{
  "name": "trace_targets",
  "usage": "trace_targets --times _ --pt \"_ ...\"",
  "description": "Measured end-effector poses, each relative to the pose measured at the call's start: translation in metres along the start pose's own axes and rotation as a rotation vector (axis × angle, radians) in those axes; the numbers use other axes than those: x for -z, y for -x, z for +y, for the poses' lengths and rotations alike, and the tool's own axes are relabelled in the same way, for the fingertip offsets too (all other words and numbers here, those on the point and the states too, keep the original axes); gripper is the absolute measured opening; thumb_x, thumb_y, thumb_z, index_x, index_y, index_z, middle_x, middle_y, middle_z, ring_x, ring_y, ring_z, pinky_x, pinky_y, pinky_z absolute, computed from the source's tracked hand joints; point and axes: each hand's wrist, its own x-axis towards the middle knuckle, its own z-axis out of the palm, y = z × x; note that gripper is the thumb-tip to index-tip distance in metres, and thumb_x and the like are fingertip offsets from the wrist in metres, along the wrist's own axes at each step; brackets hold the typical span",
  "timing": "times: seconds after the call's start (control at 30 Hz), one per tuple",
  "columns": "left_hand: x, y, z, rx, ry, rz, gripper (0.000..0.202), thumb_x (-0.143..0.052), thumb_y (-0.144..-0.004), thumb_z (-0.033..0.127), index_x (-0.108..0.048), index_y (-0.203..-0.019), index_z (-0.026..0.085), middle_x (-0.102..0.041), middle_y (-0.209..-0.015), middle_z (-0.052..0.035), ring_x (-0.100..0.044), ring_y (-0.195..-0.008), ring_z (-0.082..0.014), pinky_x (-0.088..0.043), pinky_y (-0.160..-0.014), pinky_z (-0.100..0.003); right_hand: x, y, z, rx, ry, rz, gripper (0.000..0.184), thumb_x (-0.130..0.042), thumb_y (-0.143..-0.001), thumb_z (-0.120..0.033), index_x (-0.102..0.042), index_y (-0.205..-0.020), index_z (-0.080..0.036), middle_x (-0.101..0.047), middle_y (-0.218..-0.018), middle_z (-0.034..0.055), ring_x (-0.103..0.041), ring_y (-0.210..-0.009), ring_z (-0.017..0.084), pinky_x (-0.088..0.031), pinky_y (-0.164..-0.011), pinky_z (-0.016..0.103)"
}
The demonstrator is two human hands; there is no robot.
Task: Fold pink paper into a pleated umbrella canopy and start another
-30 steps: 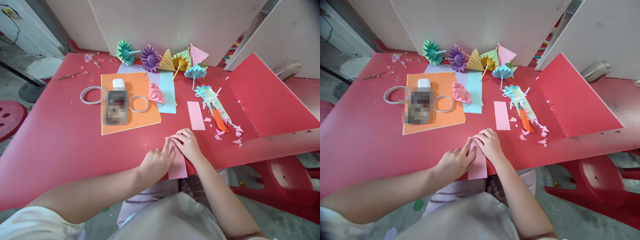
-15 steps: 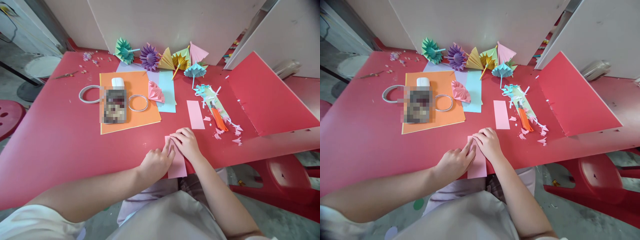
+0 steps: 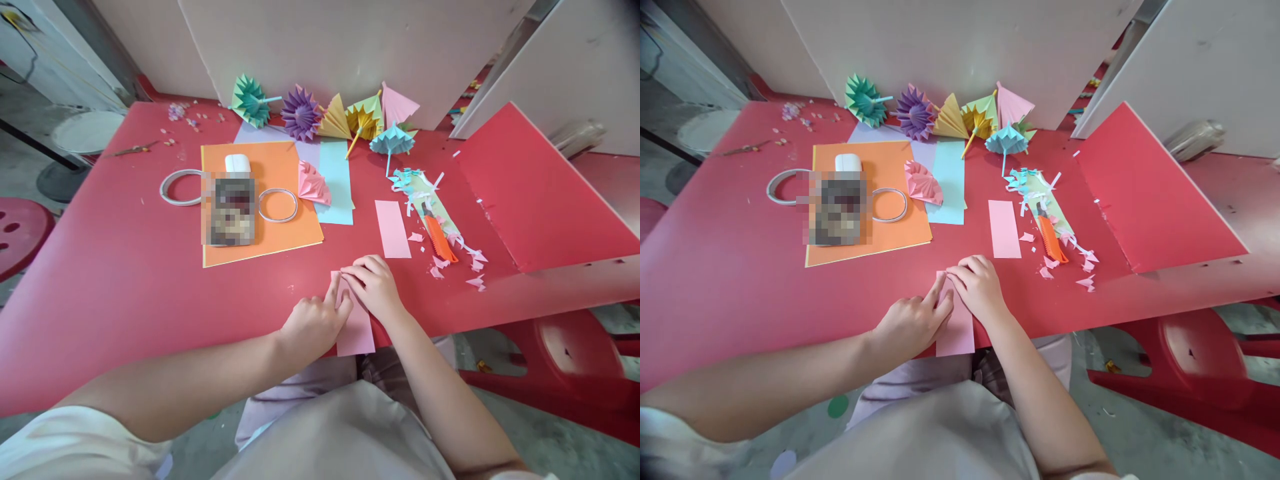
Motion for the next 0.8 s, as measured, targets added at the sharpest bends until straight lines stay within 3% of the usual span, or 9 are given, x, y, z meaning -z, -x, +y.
trace_targets --times 0.8 --pt "0.0009 -0.0003 0.0002 -0.007 0.005 -0.039 0.032 -0.035 -0.091 0.023 -0.052 -0.114 0.011 -0.039 -0.138 -0.0277 -0.053 -0.04 -0.0119 -0.036 -0.035 -0.027 -0.0001 -0.0002 0.0002 -0.048 -0.043 -0.021 0.017 -0.053 -0.088 -0.026 -0.07 -0.084 -0.023 -0.063 -0.078 0.004 -0.054 -0.079 0.017 -0.047 -0.075 0.033"
